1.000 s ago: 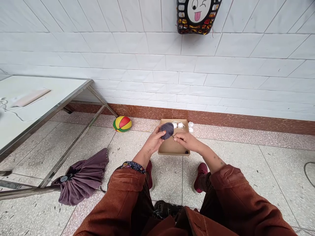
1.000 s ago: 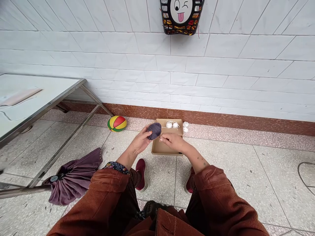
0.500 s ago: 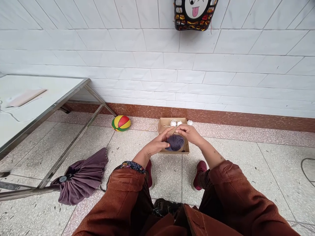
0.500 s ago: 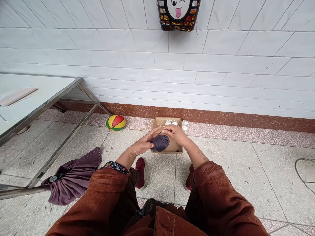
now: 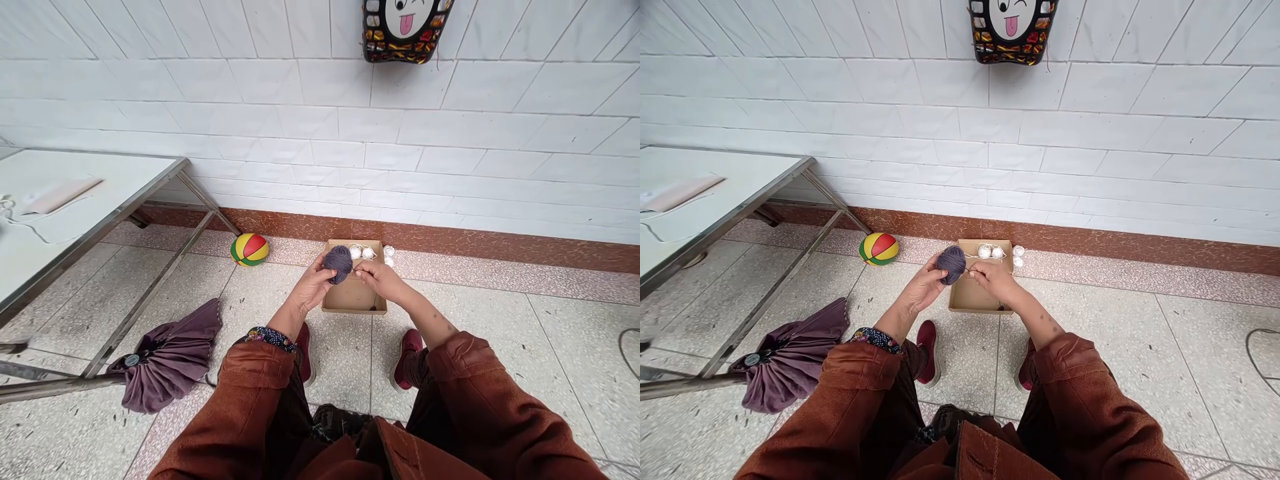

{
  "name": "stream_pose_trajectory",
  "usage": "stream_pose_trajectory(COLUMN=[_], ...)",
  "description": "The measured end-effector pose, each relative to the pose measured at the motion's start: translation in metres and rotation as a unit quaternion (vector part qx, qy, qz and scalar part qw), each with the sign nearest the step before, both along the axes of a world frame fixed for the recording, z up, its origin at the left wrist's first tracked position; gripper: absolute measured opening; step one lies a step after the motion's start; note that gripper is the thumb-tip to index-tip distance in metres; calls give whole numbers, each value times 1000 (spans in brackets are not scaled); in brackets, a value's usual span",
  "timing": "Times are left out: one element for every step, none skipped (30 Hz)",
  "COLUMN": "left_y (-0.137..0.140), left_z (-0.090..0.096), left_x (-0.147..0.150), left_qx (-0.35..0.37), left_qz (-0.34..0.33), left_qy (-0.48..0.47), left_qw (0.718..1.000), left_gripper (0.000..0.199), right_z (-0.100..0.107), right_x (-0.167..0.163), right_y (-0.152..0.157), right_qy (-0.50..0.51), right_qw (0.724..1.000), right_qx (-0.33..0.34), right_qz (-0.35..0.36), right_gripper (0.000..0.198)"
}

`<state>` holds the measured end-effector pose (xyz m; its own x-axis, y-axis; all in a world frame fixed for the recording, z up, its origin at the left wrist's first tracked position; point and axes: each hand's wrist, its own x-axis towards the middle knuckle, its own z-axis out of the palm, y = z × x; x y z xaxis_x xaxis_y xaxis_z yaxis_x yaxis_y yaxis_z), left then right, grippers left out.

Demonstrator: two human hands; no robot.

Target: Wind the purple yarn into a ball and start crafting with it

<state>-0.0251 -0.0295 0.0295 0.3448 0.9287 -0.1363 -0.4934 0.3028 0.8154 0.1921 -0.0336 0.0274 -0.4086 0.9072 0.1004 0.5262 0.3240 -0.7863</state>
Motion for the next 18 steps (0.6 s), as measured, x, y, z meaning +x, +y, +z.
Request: stream_pose_trajectory(left_y=[1, 2, 3, 4, 5, 5, 5, 5, 5, 4, 2, 1, -1, -3, -4, -6, -7, -8], left_z=[-1, -2, -4, -5, -7, -9, -10, -12, -12, -13, -13, -12, -11, -10, -8, -6, -3, -1], left_x=[0, 1, 1, 1, 2, 2, 3, 3, 4, 4, 4, 4, 4, 3, 3, 3, 4, 4], left_qx=[-3, -5, -5, -4, -1, 4, 12, 23, 35, 48, 62, 77, 92, 109, 125, 140, 151, 157], left_qz=[12, 25, 37, 49, 59, 69, 75, 74, 65, 46, 16, -23, -69, -115, -159, -196, -223, -240], left_qy=[7, 15, 26, 41, 62, 92, 130, 170, 207, 237, 256, 265, 264, 256, 242, 222, 197, 168], left_qw=[1000, 1000, 999, 998, 996, 993, 989, 982, 976, 969, 964, 961, 958, 953, 949, 945, 943, 943], left_gripper=[54, 53, 54, 55, 57, 60, 63, 66, 70, 74, 79, 85, 90, 94, 96, 97, 95, 93], right_z=[1, 3, 5, 8, 10, 13, 16, 18, 20, 22, 23, 23, 23, 23, 22, 21, 20, 18], right_x=[0, 0, 1, 1, 1, 1, 2, 2, 3, 4, 5, 6, 7, 9, 10, 11, 12, 13], right_y=[-1, -3, -5, -7, -9, -10, -12, -12, -12, -12, -11, -9, -7, -5, -2, 0, 1, 3], right_qy=[-1, 1, 6, 14, 26, 40, 56, 74, 91, 106, 120, 132, 139, 143, 143, 142, 138, 134], right_qw=[1000, 1000, 999, 998, 996, 994, 992, 990, 988, 987, 987, 987, 987, 987, 988, 988, 989, 990], right_qx=[-4, -11, -19, -28, -39, -50, -59, -65, -66, -61, -51, -38, -25, -14, -7, -4, -5, -9], right_qz=[6, 17, 33, 52, 70, 86, 97, 103, 106, 103, 96, 87, 77, 68, 61, 56, 51, 43], right_gripper=[20, 21, 22, 22, 23, 23, 24, 24, 24, 25, 25, 25, 25, 25, 25, 25, 25, 25])
